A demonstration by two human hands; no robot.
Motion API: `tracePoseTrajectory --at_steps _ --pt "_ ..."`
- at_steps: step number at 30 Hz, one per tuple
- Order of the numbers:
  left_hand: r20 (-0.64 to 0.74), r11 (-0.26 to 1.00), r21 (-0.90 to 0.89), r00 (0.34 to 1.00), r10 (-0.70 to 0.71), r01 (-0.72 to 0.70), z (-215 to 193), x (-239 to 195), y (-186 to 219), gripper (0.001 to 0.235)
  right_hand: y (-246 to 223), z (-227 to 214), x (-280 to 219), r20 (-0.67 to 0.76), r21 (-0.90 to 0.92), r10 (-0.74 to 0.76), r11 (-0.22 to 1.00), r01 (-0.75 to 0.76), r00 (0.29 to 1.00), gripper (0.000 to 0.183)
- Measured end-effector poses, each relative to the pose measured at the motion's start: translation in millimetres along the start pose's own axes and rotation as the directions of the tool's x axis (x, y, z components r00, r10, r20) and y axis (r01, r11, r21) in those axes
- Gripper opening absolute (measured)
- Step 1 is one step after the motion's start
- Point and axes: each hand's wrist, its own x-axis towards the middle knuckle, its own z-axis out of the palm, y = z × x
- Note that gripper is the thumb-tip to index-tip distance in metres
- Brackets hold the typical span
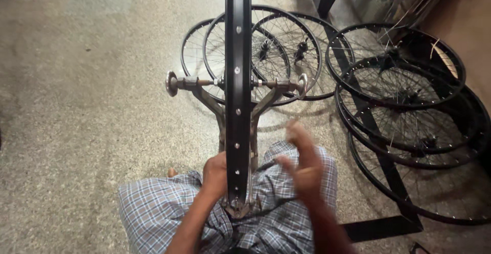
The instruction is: The person sits on the floor and uses a spoke wrench to adjust the tension of the spokes on a bicycle wheel mounted on a truing stand. They rotate the wheel to check alignment and continue tightening or loosening spokes. The person then removes the wheel from the stand and places it on the floor with other wheels.
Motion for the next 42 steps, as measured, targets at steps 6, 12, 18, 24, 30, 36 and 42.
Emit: tracePoseTrajectory --at_steps 6,12,18,24,30,36,42 --pt "0.001 0.99 -0.14 1.0 -0.011 0.011 6.0 -1.8 -15.3 0.017 -137.9 -50.8 106.8 0.112 0.703 -0.4 0.679 0.211 0.91 0.098" --pt "-0.092 0.987 -0.154 0.994 -0.065 0.05 21.1 -6.6 -52.8 0.024 -112.4 -13.0 56.4 -0.349 -0.206 -0.763 0.629 0.749 0.544 0.043" --pt "0.512 0.485 -0.748 0.859 -0.014 0.454 -13.3 -9.8 -64.0 0.024 11.1 38.5 -38.0 0.072 -0.198 0.169 0.968 -0.152 0.983 0.014" --pt "0.588 0.659 -0.592 0.808 -0.04 0.464 -34.9 -3.8 -33.3 0.023 25.7 52.2 -82.0 0.206 -0.214 0.051 0.977 -0.006 0.977 0.028" --pt "0.319 0.926 0.0 0.878 -0.358 0.377 -32.2 6.5 6.3 0.029 36.2 53.2 -80.7 0.321 -0.336 -0.066 0.925 0.179 0.945 0.036" --pt "0.086 0.966 0.242 0.989 -0.119 0.095 -12.3 -1.0 -2.0 0.025 84.1 61.7 -91.5 0.365 -0.34 -0.249 0.861 0.378 0.897 0.021" --pt "0.022 0.955 0.259 0.987 -0.159 0.148 2.1 2.9 -13.3 0.029 86.5 67.0 -94.5 0.273 -0.415 -0.161 0.87 0.267 0.948 0.015"
